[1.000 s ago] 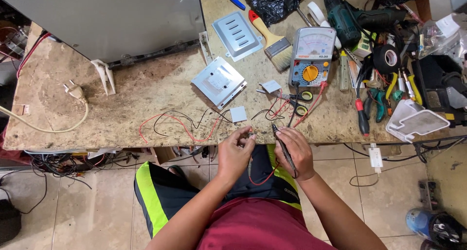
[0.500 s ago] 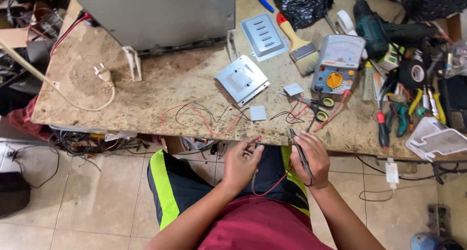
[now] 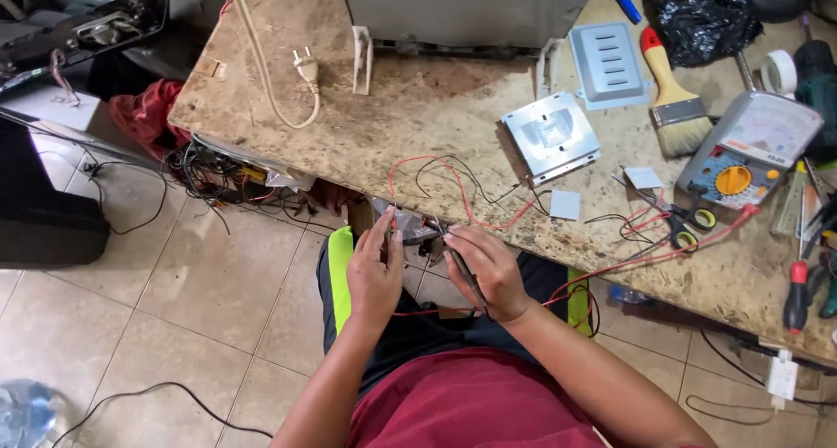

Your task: Testing electronic components using a multimeter and inspecting parts on a repair bench.

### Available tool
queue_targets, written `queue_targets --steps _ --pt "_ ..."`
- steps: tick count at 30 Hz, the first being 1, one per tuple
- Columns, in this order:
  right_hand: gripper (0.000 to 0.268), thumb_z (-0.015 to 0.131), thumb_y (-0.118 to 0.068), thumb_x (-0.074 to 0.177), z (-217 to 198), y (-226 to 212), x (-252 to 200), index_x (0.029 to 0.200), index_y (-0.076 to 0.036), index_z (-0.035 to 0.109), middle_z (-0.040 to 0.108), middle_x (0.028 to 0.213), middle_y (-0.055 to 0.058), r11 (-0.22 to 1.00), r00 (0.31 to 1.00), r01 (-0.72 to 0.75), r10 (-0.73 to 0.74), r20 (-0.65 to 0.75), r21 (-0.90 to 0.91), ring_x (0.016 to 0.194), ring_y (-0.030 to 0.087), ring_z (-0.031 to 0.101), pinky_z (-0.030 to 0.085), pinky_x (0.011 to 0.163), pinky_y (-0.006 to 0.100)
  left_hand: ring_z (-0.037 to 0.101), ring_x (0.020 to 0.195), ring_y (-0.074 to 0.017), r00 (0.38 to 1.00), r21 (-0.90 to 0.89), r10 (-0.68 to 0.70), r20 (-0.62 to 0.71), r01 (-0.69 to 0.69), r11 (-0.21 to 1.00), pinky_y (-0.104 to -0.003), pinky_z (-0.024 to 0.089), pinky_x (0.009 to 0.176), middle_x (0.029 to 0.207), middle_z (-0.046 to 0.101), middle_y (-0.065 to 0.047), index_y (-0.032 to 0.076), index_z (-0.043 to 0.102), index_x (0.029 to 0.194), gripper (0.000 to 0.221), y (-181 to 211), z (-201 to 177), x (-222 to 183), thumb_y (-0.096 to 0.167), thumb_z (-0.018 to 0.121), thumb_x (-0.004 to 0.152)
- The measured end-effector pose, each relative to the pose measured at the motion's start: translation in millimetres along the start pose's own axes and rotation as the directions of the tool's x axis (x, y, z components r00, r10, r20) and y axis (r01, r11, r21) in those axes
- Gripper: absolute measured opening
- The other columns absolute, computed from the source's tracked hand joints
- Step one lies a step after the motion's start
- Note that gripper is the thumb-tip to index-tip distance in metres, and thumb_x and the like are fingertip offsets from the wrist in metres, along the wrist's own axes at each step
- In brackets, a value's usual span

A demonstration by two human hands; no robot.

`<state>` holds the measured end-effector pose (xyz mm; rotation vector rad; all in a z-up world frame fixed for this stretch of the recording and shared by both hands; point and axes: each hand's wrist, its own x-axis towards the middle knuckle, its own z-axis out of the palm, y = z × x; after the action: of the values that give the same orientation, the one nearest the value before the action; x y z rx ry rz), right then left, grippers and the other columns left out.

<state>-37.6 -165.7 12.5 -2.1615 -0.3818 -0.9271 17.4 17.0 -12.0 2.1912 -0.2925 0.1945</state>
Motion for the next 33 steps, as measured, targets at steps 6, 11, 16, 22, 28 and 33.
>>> queue_targets --steps 6,11,16,22,28,33 --pt "0.018 0.070 -0.004 0.092 16.1 2.4 9.1 0.106 0.008 0.071 0.072 0.104 0.024 1.000 1.000 0.004 -0.004 -0.021 -0.019 0.096 0.044 0.073 0.061 0.081 0.050 0.065 0.071 -0.0299 0.978 0.319 0.197 0.065 -0.207 0.925 -0.044 0.056 0.059 0.091 0.054 0.001 0.039 0.064 0.138 0.036 -44.2 -29.0 29.5 0.029 0.051 0.106" --pt "0.018 0.069 -0.004 0.094 26.6 5.0 6.7 0.107 0.009 0.070 0.072 0.105 0.025 0.999 0.999 -0.013 0.011 -0.046 -0.040 0.097 0.045 0.073 0.060 0.081 0.050 0.064 0.074 -0.0267 0.944 0.415 0.305 0.126 -0.329 0.848 -0.042 0.057 0.061 0.096 0.052 0.003 0.041 0.066 0.134 0.041 -69.0 -21.8 47.9 0.021 0.052 0.100" --pt "0.019 0.068 -0.005 0.094 31.5 6.2 2.4 0.107 0.008 0.071 0.073 0.109 0.025 0.998 0.998 -0.023 0.019 -0.061 -0.063 0.100 0.045 0.073 0.059 0.085 0.049 0.063 0.087 -0.0250 0.914 0.425 0.358 0.190 -0.405 0.809 -0.041 0.055 0.068 0.096 0.050 0.003 0.042 0.067 0.131 0.047 -81.6 -16.0 51.8 0.018 0.052 0.094" --pt "0.018 0.068 -0.005 0.095 32.4 6.3 0.3 0.107 0.008 0.071 0.073 0.110 0.025 0.995 0.998 -0.023 0.017 -0.057 -0.096 0.099 0.044 0.073 0.059 0.085 0.050 0.063 0.089 -0.0237 0.907 0.402 0.374 0.195 -0.422 0.812 -0.040 0.055 0.070 0.096 0.051 0.004 0.042 0.068 0.131 0.045 -85.0 -16.2 53.7 0.019 0.054 0.094" --pt "0.019 0.069 -0.005 0.094 33.5 8.8 -1.4 0.108 0.007 0.072 0.073 0.111 0.025 0.995 0.998 -0.040 0.035 -0.051 -0.089 0.099 0.044 0.073 0.058 0.088 0.050 0.062 0.086 -0.0252 0.897 0.429 0.382 0.222 -0.442 0.788 -0.041 0.055 0.067 0.094 0.049 0.001 0.040 0.067 0.132 0.049 -75.1 -23.0 56.0 0.016 0.052 0.092" --pt "0.020 0.069 -0.005 0.094 34.0 7.1 -0.5 0.109 0.008 0.070 0.073 0.111 0.026 0.995 0.996 -0.076 0.072 -0.056 -0.072 0.099 0.046 0.072 0.058 0.086 0.053 0.061 0.085 -0.0246 0.884 0.477 0.396 0.247 -0.467 0.745 -0.040 0.054 0.067 0.093 0.048 0.001 0.042 0.066 0.133 0.051 -70.7 -26.6 58.2 0.018 0.053 0.090"
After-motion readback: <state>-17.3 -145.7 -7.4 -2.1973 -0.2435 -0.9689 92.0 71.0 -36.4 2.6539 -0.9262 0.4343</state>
